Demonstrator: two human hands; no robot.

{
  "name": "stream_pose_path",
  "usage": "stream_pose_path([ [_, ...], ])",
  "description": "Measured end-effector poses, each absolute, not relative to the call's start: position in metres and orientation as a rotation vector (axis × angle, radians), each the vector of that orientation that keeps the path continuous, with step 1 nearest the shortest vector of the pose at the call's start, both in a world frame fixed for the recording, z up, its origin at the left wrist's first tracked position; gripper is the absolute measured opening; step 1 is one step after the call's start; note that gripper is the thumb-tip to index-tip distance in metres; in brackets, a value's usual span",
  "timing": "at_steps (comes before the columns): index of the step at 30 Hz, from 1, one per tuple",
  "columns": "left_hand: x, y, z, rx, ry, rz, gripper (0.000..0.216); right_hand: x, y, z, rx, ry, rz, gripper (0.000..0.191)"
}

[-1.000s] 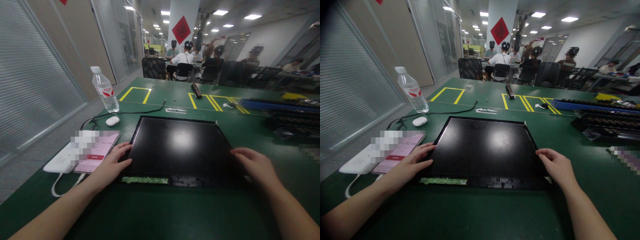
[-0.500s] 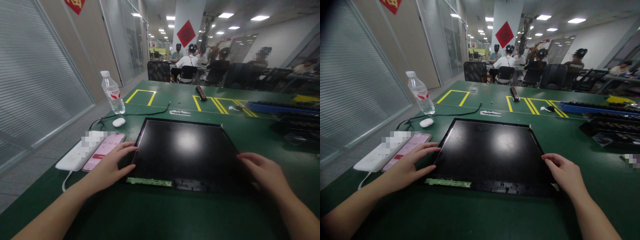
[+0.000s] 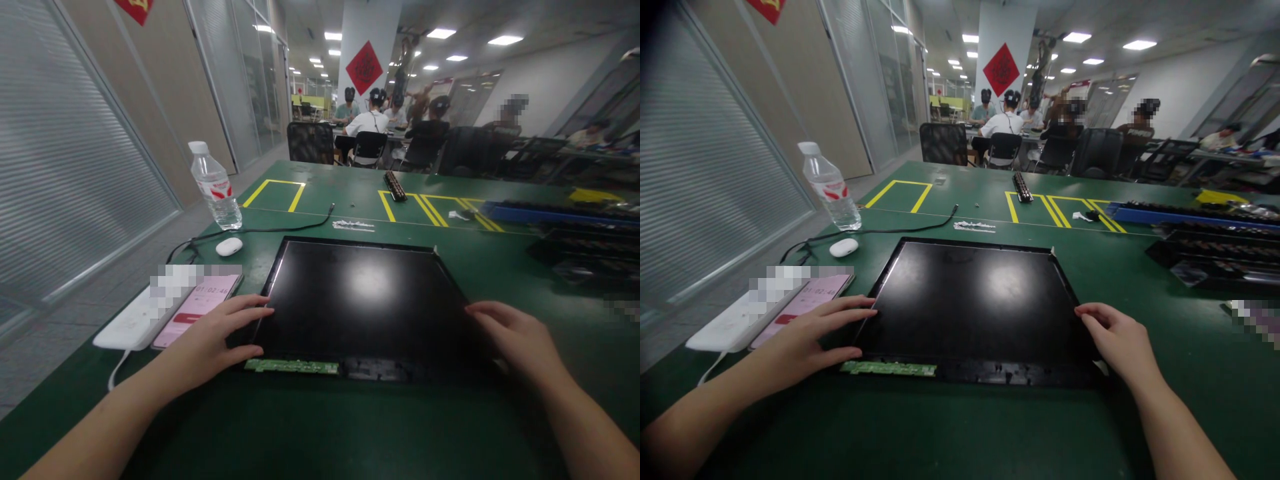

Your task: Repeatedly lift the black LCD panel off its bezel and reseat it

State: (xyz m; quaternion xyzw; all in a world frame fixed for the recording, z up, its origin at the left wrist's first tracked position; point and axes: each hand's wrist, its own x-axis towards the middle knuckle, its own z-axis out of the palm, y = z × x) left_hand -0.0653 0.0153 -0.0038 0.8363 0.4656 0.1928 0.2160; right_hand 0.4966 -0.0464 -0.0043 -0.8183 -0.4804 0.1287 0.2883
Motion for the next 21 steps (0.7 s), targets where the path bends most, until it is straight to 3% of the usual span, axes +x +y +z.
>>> stream_pose_path([
  [5,-0.067,0.013,-0.002,2.461,1.311,0.478,0.071,0.497,-0.046,-0.006,-2.167,-1.285,0.341,0.038],
  [21,-0.061,0.008,0.000,2.551,1.165,0.528,0.052,0.485,-0.047,0.002,-2.212,-1.192,0.350,0.037],
])
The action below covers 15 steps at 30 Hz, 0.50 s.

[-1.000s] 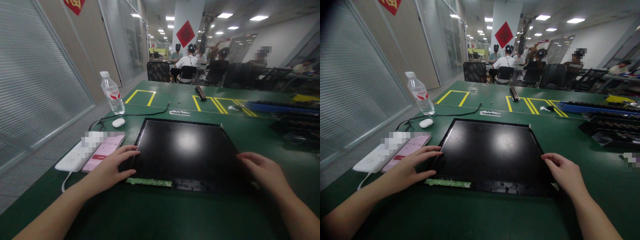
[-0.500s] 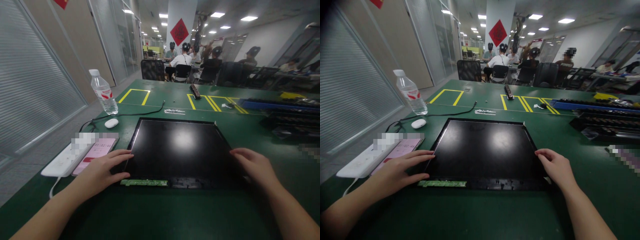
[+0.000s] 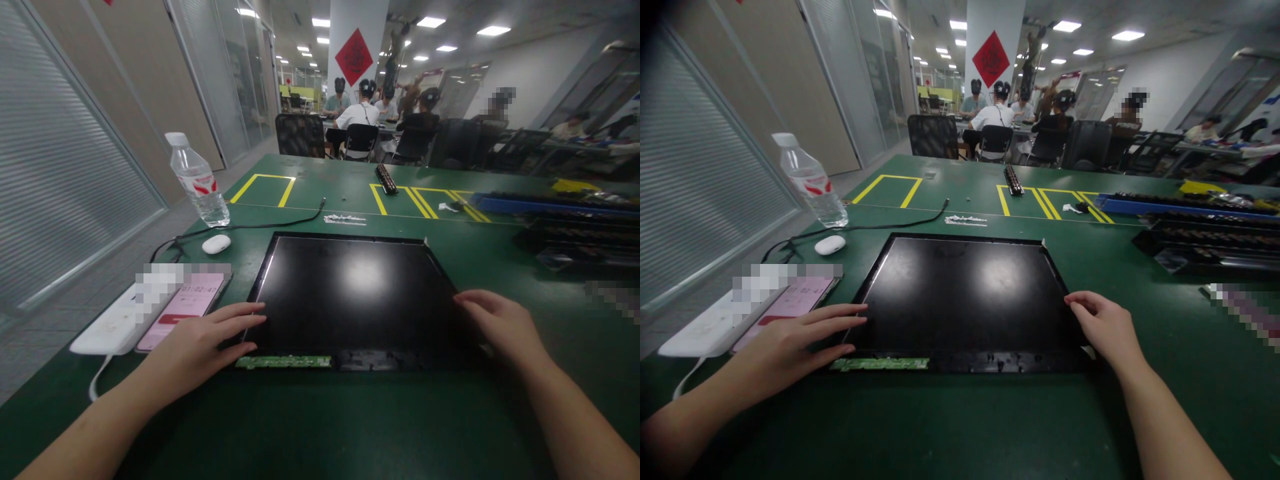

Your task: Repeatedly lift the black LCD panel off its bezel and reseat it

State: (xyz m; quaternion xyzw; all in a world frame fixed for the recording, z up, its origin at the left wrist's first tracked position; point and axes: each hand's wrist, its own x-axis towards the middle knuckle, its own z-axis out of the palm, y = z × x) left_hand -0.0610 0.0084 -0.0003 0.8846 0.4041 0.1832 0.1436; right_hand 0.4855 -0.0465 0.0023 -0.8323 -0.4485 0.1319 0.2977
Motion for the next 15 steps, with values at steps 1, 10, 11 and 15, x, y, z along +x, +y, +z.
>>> stream_pose_path([
  [1,-0.061,0.008,0.000,2.554,1.168,0.525,0.053,0.486,-0.046,0.002,-2.211,-1.192,0.349,0.037],
  [10,-0.063,0.011,-0.002,2.567,1.199,0.519,0.060,0.490,-0.047,-0.001,-2.189,-1.227,0.337,0.036],
  [11,-0.064,0.011,-0.001,2.557,1.204,0.505,0.061,0.490,-0.047,-0.001,-2.198,-1.227,0.340,0.037],
  [15,-0.064,0.012,0.010,2.506,1.204,0.448,0.065,0.489,-0.047,0.003,-2.233,-1.222,0.348,0.040],
])
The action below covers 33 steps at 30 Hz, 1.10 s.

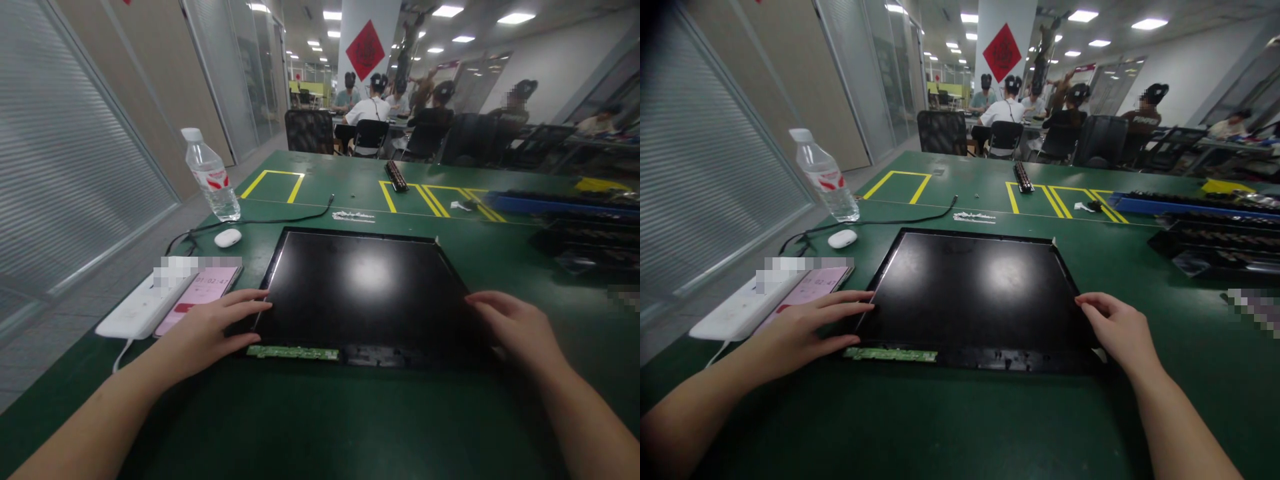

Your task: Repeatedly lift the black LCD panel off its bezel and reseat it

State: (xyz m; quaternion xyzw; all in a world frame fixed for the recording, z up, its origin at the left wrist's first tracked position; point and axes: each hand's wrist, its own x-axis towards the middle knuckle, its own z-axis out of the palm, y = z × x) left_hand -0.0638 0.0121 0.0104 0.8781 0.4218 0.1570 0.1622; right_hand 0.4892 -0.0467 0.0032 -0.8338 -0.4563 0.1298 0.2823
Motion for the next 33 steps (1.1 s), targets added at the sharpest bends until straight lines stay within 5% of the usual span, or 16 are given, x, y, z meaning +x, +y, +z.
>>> stream_pose_path([
  [7,-0.059,0.010,0.025,2.439,1.261,0.395,0.076,0.487,-0.048,0.004,-2.282,-1.156,0.371,0.046],
  [33,-0.034,0.004,0.017,2.329,1.499,0.357,0.056,0.496,-0.048,-0.002,-2.252,-1.342,0.212,0.036],
])
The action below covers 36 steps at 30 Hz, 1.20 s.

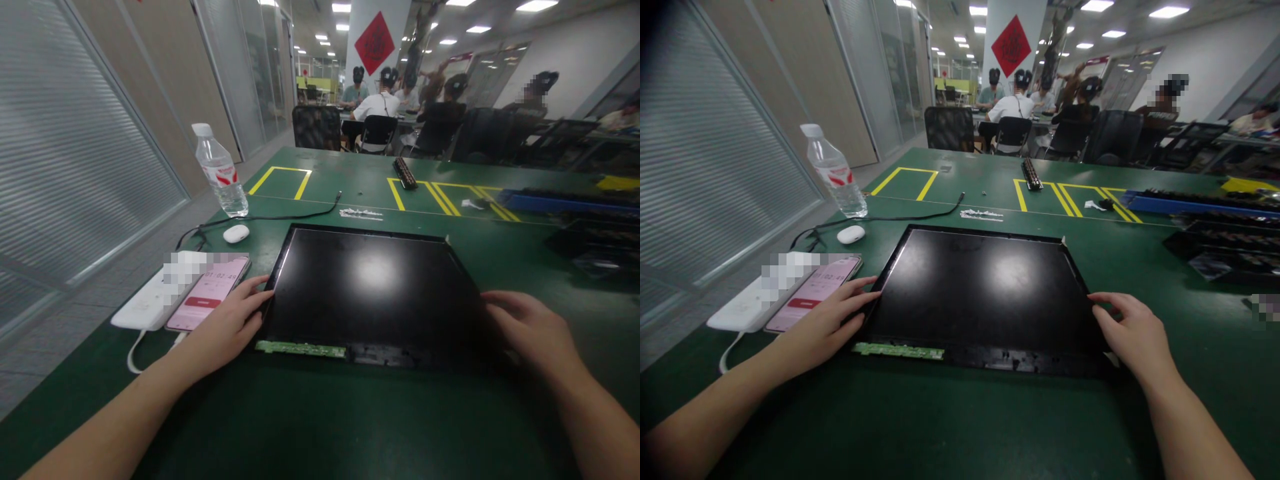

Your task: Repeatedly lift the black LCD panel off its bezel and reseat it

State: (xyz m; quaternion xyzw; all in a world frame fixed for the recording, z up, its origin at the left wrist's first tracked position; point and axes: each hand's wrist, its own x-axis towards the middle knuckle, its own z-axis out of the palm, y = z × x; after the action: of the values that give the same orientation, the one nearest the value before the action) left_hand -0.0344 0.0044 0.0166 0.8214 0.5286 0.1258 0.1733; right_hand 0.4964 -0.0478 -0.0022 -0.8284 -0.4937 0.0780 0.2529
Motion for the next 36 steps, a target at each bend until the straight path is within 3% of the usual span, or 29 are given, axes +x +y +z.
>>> stream_pose_path([
  [14,-0.043,0.008,0.010,2.311,1.462,0.403,0.053,0.509,-0.042,-0.024,-2.205,-1.462,0.166,0.037],
  [25,-0.039,0.007,0.002,2.296,1.553,0.374,0.070,0.506,-0.044,-0.017,-2.162,-1.418,0.276,0.047],
  [36,-0.036,0.007,0.001,2.272,1.530,0.396,0.063,0.506,-0.042,-0.021,-2.156,-1.472,0.298,0.054],
])
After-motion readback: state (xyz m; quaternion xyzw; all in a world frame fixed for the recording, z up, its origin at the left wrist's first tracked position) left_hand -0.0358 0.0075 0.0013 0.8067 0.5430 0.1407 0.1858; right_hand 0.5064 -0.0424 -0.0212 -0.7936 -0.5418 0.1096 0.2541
